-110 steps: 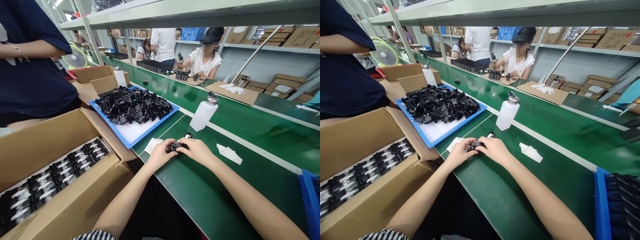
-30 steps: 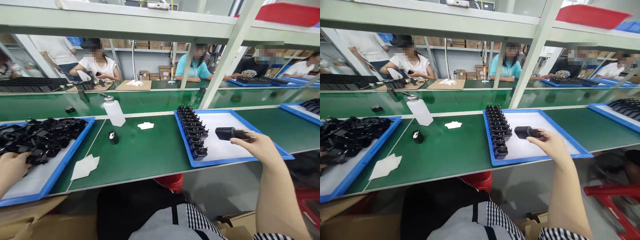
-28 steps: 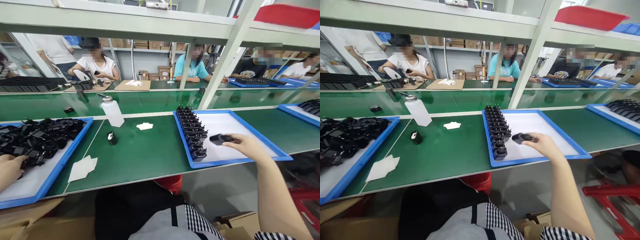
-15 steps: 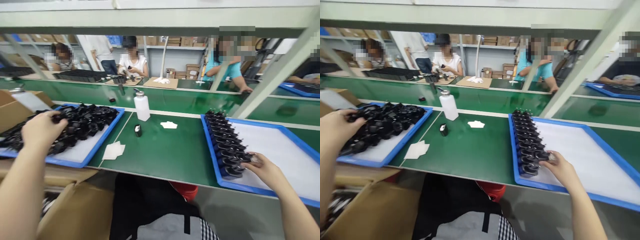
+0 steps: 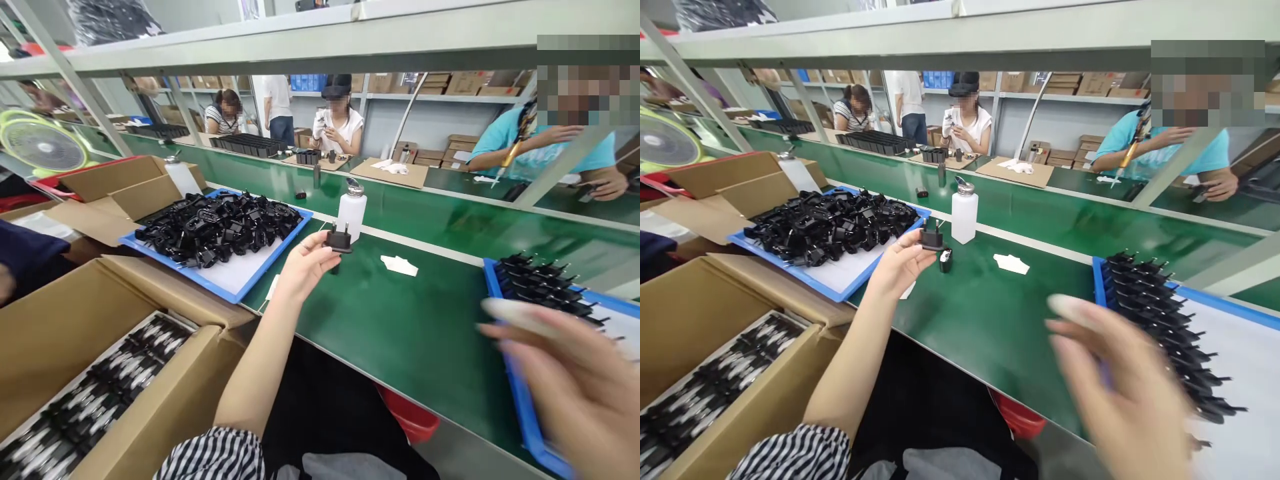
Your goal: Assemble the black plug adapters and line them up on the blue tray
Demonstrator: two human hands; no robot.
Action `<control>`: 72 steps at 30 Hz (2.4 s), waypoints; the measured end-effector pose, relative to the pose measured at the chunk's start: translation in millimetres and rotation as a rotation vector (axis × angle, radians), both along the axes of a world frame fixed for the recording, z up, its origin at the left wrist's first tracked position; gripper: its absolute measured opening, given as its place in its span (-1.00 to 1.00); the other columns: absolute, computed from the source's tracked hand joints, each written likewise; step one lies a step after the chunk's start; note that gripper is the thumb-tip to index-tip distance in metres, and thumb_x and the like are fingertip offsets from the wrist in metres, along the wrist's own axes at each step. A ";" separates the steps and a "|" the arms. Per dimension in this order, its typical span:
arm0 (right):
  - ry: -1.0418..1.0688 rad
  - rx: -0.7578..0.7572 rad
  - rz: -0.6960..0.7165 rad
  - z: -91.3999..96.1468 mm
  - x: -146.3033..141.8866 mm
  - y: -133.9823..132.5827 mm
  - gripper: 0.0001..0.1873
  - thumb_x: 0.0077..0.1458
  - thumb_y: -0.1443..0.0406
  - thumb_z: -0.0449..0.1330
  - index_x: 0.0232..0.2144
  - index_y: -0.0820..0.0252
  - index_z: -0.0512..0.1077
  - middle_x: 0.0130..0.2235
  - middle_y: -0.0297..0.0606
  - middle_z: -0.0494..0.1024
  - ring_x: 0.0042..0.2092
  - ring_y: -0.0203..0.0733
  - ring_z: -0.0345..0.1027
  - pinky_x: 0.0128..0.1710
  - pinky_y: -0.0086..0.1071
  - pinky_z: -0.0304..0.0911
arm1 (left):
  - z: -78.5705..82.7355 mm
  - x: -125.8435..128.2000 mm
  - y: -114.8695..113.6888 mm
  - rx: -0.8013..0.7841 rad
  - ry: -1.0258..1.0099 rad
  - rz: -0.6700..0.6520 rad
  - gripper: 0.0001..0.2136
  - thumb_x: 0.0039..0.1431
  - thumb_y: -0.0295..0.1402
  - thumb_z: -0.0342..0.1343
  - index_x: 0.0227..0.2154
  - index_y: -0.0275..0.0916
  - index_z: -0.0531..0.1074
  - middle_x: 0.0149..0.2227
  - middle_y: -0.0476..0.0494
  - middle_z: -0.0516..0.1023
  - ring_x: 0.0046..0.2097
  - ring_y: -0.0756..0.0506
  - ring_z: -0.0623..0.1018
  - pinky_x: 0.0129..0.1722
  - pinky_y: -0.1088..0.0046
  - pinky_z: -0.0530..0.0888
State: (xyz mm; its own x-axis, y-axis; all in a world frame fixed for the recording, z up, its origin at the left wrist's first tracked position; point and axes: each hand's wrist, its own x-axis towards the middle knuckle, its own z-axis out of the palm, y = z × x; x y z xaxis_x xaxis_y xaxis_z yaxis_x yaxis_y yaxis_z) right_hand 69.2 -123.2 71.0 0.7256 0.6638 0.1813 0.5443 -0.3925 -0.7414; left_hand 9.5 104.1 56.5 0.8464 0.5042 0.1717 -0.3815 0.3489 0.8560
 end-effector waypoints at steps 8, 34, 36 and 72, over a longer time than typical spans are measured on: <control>0.332 0.171 0.241 9.6 37.1 122.6 -0.56 -0.10 0.04 0.01 -0.31 0.29 0.33 -0.58 -0.31 0.29 -0.56 -0.35 0.16 -0.64 -0.52 0.08 | -9.5 -6.4 3.1 -0.148 0.092 -0.045 -0.79 -0.13 -0.42 0.03 -0.34 -0.28 0.26 -0.35 -0.09 0.44 -0.28 -0.04 0.46 -0.38 0.56 0.39; 0.607 0.042 0.314 -52.1 115.6 185.3 -0.97 -0.03 0.40 0.03 -0.46 0.22 0.25 -0.39 -0.30 0.39 -0.36 -0.31 0.31 -0.50 -0.55 0.23 | -73.3 44.2 12.6 1.146 0.793 0.433 -0.62 -0.04 -0.34 -0.02 -0.10 -0.19 0.15 -0.21 -0.08 0.38 -0.19 -0.07 0.38 -0.20 0.45 0.31; 0.603 0.011 0.305 -51.1 117.0 182.2 -0.96 -0.02 0.41 0.02 -0.44 0.22 0.25 -0.39 -0.29 0.39 -0.40 -0.33 0.32 -0.53 -0.57 0.21 | -75.5 42.7 15.7 1.158 0.773 0.420 -0.59 -0.05 -0.37 -0.02 -0.07 -0.19 0.13 -0.21 -0.07 0.38 -0.18 -0.06 0.38 -0.19 0.46 0.30; 0.114 -0.118 0.559 -56.8 116.9 174.5 -0.77 -0.26 0.33 0.15 -0.43 0.18 0.25 -0.41 -0.36 0.40 -0.35 -0.18 0.31 -0.31 -0.31 0.20 | -80.8 41.7 27.2 0.768 0.516 0.318 -0.66 -0.17 -0.49 0.07 -0.23 -0.27 0.23 -0.26 -0.09 0.43 -0.18 -0.02 0.41 -0.13 0.45 0.32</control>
